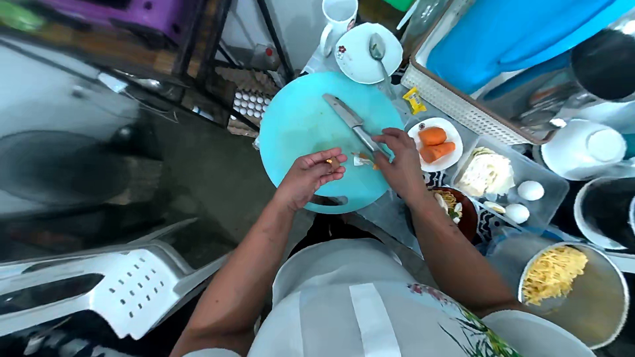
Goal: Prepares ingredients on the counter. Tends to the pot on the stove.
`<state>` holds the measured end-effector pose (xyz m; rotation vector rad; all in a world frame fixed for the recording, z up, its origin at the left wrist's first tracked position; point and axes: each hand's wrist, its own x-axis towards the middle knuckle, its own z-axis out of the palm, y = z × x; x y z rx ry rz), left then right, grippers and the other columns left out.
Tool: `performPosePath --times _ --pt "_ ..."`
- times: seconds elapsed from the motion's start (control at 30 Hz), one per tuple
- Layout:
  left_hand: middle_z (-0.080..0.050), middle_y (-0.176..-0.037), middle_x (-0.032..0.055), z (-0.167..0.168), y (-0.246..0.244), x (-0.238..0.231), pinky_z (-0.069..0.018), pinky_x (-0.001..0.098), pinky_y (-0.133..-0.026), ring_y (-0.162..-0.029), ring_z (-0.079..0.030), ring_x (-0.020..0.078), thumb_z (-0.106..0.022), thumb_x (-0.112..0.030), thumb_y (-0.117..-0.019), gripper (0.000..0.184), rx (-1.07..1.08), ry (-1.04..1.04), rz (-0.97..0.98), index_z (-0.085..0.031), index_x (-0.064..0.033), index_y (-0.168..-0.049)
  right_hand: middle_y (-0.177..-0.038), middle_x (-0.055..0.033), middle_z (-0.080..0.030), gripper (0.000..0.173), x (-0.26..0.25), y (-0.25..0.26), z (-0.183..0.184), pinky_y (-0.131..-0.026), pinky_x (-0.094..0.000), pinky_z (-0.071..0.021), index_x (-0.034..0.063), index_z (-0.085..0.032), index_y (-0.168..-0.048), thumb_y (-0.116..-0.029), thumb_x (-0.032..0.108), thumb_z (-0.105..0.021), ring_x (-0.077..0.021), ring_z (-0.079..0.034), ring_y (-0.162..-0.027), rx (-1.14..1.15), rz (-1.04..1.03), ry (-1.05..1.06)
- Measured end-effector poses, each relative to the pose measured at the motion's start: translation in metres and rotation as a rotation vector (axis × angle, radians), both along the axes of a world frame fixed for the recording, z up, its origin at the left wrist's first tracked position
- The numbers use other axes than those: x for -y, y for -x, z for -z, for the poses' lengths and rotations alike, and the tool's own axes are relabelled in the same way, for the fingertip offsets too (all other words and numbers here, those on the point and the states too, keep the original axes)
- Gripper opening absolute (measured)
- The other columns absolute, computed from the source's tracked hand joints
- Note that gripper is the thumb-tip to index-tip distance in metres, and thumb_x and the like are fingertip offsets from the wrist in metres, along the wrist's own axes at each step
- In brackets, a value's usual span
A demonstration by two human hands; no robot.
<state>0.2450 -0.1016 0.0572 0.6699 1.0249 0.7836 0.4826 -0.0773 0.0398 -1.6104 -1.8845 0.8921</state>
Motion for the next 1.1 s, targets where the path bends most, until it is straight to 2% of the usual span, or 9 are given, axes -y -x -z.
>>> performPosePath --times 0.07,0.17,0.3,0.4,0.67,0.8,0.97,1.03,1.1 --pt "-0.070 -0.122 0.0111 -0.004 0.004 0.003 -0.0597 0.0321 -0.089 -0.096 -0.072 0.0166 -0.049 0.000 -0.1042 0.036 -0.110 -0.032 0.064 -0.057 -0.0001 -0.140 -0.119 -0.0168 -0.065 0.021 0.003 0.014 -0.009 -0.085 -0.0415 -0.0593 0.0043 -0.073 -0.117 -0.0985 0.009 -0.065 -0.0264 -0.067 -0.099 -0.073 -0.113 -0.129" --pt "-0.072 -0.112 0.0084 -0.009 0.013 0.005 -0.0603 0.0295 -0.084 -0.089 -0.071 0.0133 -0.054 -0.003 -0.1032 0.039 -0.179 -0.107 0.147 -0.056 -0.0021 -0.142 -0.107 -0.0113 -0.069 0.019 0.005 0.039 -0.020 -0.080 -0.0310 -0.0608 0.0056 -0.076 -0.113 -0.0961 0.006 -0.067 -0.0156 -0.069 -0.088 -0.211 -0.333 -0.142" --pt "-0.072 -0.104 0.0071 -0.015 0.030 0.003 -0.0604 0.0280 -0.078 -0.082 -0.070 0.0106 -0.056 -0.003 -0.1021 0.036 -0.132 -0.129 0.172 -0.059 -0.0023 -0.138 -0.106 -0.0080 -0.070 0.020 0.001 0.059 -0.026 -0.078 -0.0290 -0.0594 0.0086 -0.077 -0.114 -0.0966 0.007 -0.068 -0.0133 -0.068 -0.086 -0.174 -0.418 -0.118" --pt "-0.071 -0.103 0.0069 -0.018 0.048 0.001 -0.0605 0.0273 -0.077 -0.080 -0.069 0.0106 -0.057 -0.001 -0.1009 0.037 -0.065 -0.090 0.174 -0.058 -0.0012 -0.138 -0.102 -0.0070 -0.070 0.010 0.000 0.073 -0.030 -0.077 -0.0261 -0.0598 0.0055 -0.075 -0.104 -0.0952 0.006 -0.069 -0.0110 -0.068 -0.084 -0.190 -0.421 -0.126" --pt "-0.071 -0.102 0.0059 -0.014 0.080 0.000 -0.0607 0.0280 -0.080 -0.082 -0.070 0.0118 -0.058 -0.002 -0.1009 0.029 0.062 -0.041 0.124 -0.063 -0.0014 -0.129 -0.100 -0.0094 -0.067 0.009 0.006 0.100 -0.028 -0.076 -0.0240 -0.0596 0.0001 -0.070 -0.100 -0.0958 0.005 -0.064 -0.0103 -0.066 -0.083 -0.212 -0.414 -0.221" --pt "-0.072 -0.113 0.0081 -0.006 0.087 0.003 -0.0598 0.0311 -0.087 -0.094 -0.072 0.0152 -0.047 -0.010 -0.1068 0.030 0.161 0.018 0.043 -0.062 -0.0025 -0.131 -0.099 -0.0112 -0.067 0.012 0.003 0.084 -0.026 -0.073 -0.0283 -0.0587 0.0005 -0.069 -0.104 -0.0994 0.007 -0.060 -0.0134 -0.065 -0.078 -0.083 -0.300 -0.151" --pt "-0.072 -0.112 0.0114 -0.002 0.085 0.004 -0.0599 0.0324 -0.088 -0.096 -0.073 0.0187 -0.025 -0.035 -0.1134 0.051 0.272 0.206 -0.117 -0.060 -0.0019 -0.131 -0.101 -0.0206 -0.069 0.010 -0.005 0.051 0.000 -0.078 -0.0552 -0.0583 -0.0028 -0.071 -0.101 -0.0956 0.005 -0.067 -0.0352 -0.069 -0.087 0.303 -0.110 -0.013" --pt "-0.072 -0.105 0.0102 -0.001 0.084 0.006 -0.0606 0.0325 -0.086 -0.093 -0.072 0.0189 -0.023 -0.041 -0.1128 0.056 0.288 0.244 -0.193 -0.063 -0.0026 -0.121 -0.105 -0.0231 -0.067 0.011 -0.007 0.047 0.006 -0.078 -0.0589 -0.0572 -0.0048 -0.069 -0.103 -0.0937 -0.001 -0.064 -0.0391 -0.068 -0.089 0.356 -0.067 0.010" --pt "-0.071 -0.097 0.0085 -0.001 0.086 0.008 -0.0612 0.0314 -0.082 -0.088 -0.072 0.0182 -0.024 -0.041 -0.1125 0.054 0.311 0.266 -0.250 -0.064 -0.0058 -0.107 -0.103 -0.0215 -0.071 0.017 -0.010 0.047 0.012 -0.076 -0.0611 -0.0564 -0.0015 -0.070 -0.110 -0.0993 0.009 -0.063 -0.0401 -0.070 -0.088 0.394 -0.048 0.010"
